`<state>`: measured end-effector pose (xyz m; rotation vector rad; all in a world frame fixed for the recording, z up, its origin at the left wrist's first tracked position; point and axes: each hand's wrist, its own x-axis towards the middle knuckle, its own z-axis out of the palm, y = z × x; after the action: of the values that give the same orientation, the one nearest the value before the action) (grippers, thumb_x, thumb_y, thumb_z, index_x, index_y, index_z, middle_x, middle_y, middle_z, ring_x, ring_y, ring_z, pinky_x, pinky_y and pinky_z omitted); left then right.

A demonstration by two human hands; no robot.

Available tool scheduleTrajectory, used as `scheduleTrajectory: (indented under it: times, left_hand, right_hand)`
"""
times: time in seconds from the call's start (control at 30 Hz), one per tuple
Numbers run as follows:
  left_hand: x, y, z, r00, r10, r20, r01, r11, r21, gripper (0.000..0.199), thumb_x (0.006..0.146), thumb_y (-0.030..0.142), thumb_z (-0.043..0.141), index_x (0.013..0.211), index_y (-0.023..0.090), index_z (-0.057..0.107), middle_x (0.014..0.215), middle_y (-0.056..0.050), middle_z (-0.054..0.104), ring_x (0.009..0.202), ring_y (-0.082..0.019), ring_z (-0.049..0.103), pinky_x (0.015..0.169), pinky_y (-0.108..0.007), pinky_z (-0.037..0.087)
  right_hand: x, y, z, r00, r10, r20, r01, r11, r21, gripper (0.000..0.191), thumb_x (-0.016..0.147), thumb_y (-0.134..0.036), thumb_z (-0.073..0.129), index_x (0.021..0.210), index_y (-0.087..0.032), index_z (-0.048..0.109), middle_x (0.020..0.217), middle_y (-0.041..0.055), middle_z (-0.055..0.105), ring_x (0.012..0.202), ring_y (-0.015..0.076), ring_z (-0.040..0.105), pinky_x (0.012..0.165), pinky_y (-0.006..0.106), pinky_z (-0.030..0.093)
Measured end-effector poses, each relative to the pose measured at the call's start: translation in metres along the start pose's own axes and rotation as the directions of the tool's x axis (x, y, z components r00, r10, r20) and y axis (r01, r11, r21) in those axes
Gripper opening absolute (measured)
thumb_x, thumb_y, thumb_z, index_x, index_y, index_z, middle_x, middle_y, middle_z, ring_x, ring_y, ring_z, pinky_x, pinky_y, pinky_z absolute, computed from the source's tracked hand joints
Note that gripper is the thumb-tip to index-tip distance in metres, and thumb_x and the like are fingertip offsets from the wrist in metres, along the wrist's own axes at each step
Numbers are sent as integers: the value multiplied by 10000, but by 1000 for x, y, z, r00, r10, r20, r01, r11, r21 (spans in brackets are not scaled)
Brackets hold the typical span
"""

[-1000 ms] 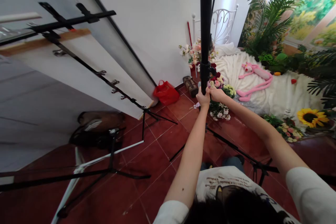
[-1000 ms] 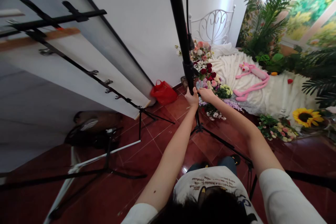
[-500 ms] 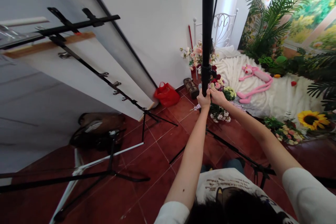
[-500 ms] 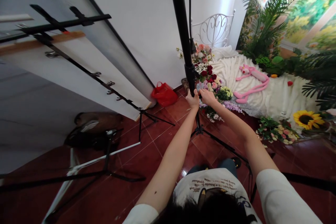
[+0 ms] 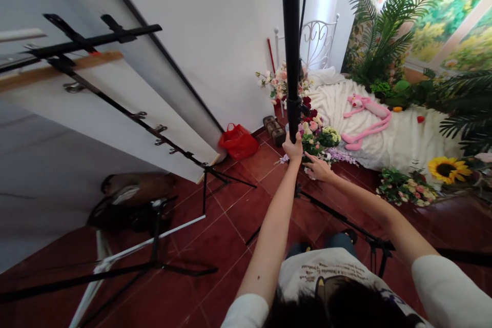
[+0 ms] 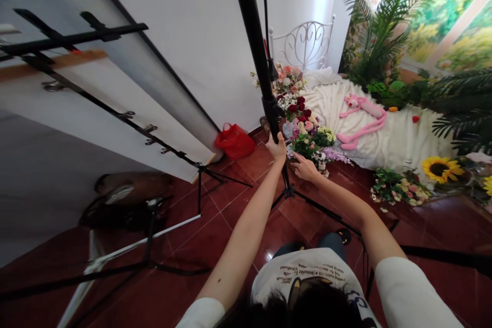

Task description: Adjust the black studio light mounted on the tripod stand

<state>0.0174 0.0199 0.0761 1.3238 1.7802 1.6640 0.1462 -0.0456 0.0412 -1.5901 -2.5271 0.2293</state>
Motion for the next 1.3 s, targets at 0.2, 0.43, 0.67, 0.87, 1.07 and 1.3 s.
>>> scheduleTrajectory:
  times: [0.2, 0.43, 0.67, 0.87, 1.07, 1.3]
  left_hand:
    - [-1, -3, 1, 1000, 6, 16, -6, 1000, -28, 499, 952, 580, 444, 961, 159, 711, 745, -88, 722, 732, -213, 713, 641, -252, 475]
    - [1, -8, 5, 1000, 28, 9, -27, 998, -53, 506, 945, 589, 442, 1018, 164, 707, 812, -97, 745, 806, -232, 731, 706, -271, 504]
    - [-7, -3, -4, 997, 4, 81, -1, 999, -36, 396, 948, 549, 483, 932, 197, 663, 663, -22, 680, 665, -180, 684, 693, -256, 501]
    - [-8, -13, -22, 976, 218, 20, -218, 976, -18, 466, 759, 504, 760, 1080, 196, 625, 1166, -120, 695, 1197, -256, 625, 1113, -419, 413]
    - [-18, -57, -11, 964, 88, 251, -12, 957, -291, 487, 755, 522, 752, 1078, 183, 620, 995, -72, 709, 952, -201, 675, 894, -328, 522]
    - [-13, -77, 0, 948, 71, 311, 57, 921, -384, 423, 680, 441, 816, 970, 182, 648, 912, -50, 717, 934, -198, 674, 853, -295, 531]
  right_hand:
    - [37, -10, -63, 935, 80, -346, -10, 980, 201, 589, 924, -256, 527, 1489, -153, 396, 1485, 194, 475, 1347, 240, 507, 1061, 399, 487]
    - [103, -53, -156, 856, -164, -490, 399, 812, 425, 642, 905, -498, 603, 1412, -154, 413, 1317, 147, 569, 1174, 232, 604, 1029, 462, 504]
    - [113, -51, -168, 843, -236, -484, 520, 590, 618, 503, 873, -480, 611, 1232, -141, 513, 1023, 75, 683, 936, 189, 659, 920, 412, 562]
    - [112, -53, -159, 825, -109, -555, 498, 603, 623, 407, 802, -439, 688, 1091, -198, 535, 961, 43, 656, 895, 195, 636, 906, 411, 559]
    - [112, -51, -142, 822, -37, -569, 464, 623, 629, 366, 782, -398, 713, 1060, -229, 545, 898, 23, 641, 842, 198, 624, 878, 404, 563]
    - [100, -51, -95, 830, 45, -556, 398, 652, 646, 425, 788, -476, 693, 1081, -205, 548, 847, 16, 621, 813, 195, 606, 850, 392, 559]
